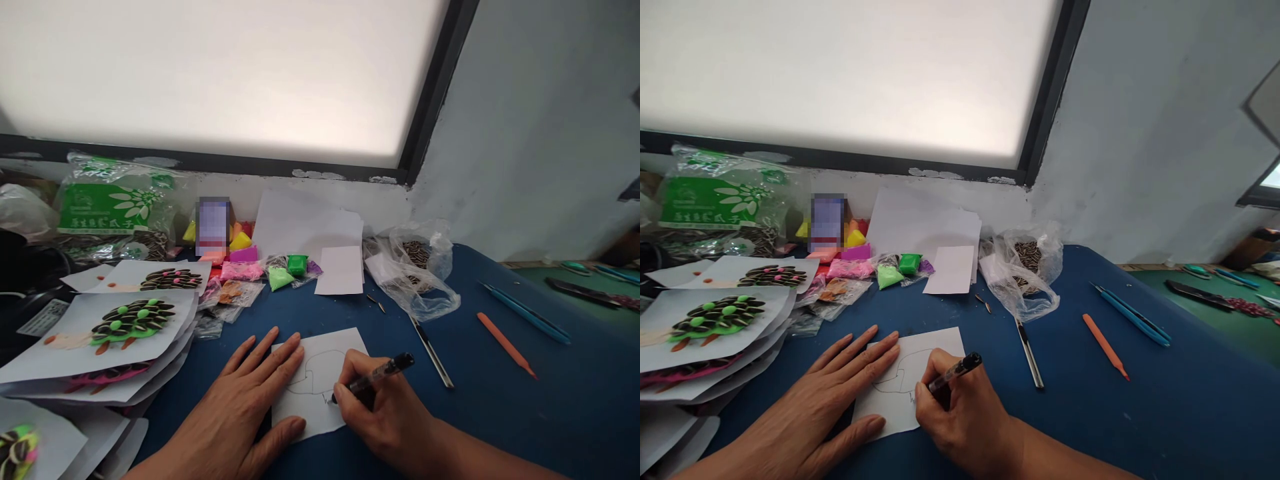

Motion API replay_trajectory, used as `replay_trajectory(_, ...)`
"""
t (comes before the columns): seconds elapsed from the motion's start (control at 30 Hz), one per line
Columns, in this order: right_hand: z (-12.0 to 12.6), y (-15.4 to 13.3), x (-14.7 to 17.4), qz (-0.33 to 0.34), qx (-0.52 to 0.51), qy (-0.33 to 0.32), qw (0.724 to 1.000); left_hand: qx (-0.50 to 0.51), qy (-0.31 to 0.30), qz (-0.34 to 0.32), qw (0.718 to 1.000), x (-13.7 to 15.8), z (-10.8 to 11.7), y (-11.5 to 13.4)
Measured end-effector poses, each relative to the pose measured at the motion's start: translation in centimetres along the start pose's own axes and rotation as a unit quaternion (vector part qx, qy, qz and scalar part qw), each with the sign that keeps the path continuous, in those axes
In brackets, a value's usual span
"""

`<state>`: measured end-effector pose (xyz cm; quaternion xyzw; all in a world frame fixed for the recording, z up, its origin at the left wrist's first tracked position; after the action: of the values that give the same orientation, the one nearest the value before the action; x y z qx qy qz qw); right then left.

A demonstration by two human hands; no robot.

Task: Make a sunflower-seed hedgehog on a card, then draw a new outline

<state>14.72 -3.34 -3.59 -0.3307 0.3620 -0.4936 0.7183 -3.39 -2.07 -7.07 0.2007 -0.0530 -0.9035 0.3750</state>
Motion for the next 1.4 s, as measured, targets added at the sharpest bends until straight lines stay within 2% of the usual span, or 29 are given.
replay_trajectory(1.0, -0.1, 0.7, 0.0, -0.003, 0.008, 0.011, 1.0, -0.02, -0.023, 0.007, 1.0, 0.0, -0.1, 0.0)
replay_trajectory(1.2, 0.4, 0.9, -0.1, -0.016, -0.023, 0.038, 0.999, -0.019, -0.006, -0.006, 1.0, 0.1, -0.1, -0.1)
replay_trajectory(1.4, 1.3, 1.4, 0.3, -0.028, -0.027, 0.035, 0.999, -0.034, -0.006, -0.009, 0.999, 0.1, -0.2, -0.1)
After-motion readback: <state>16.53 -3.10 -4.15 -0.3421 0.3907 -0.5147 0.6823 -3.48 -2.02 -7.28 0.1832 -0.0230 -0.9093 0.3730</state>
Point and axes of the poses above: each hand's wrist, its own x-axis away from the middle knuckle, its own z-axis out of the back of the hand, y = z × x, the point moved 5 cm from there along -x, towards the middle knuckle, and after that the axes turned 8 degrees about y, right-handed, at the moved point
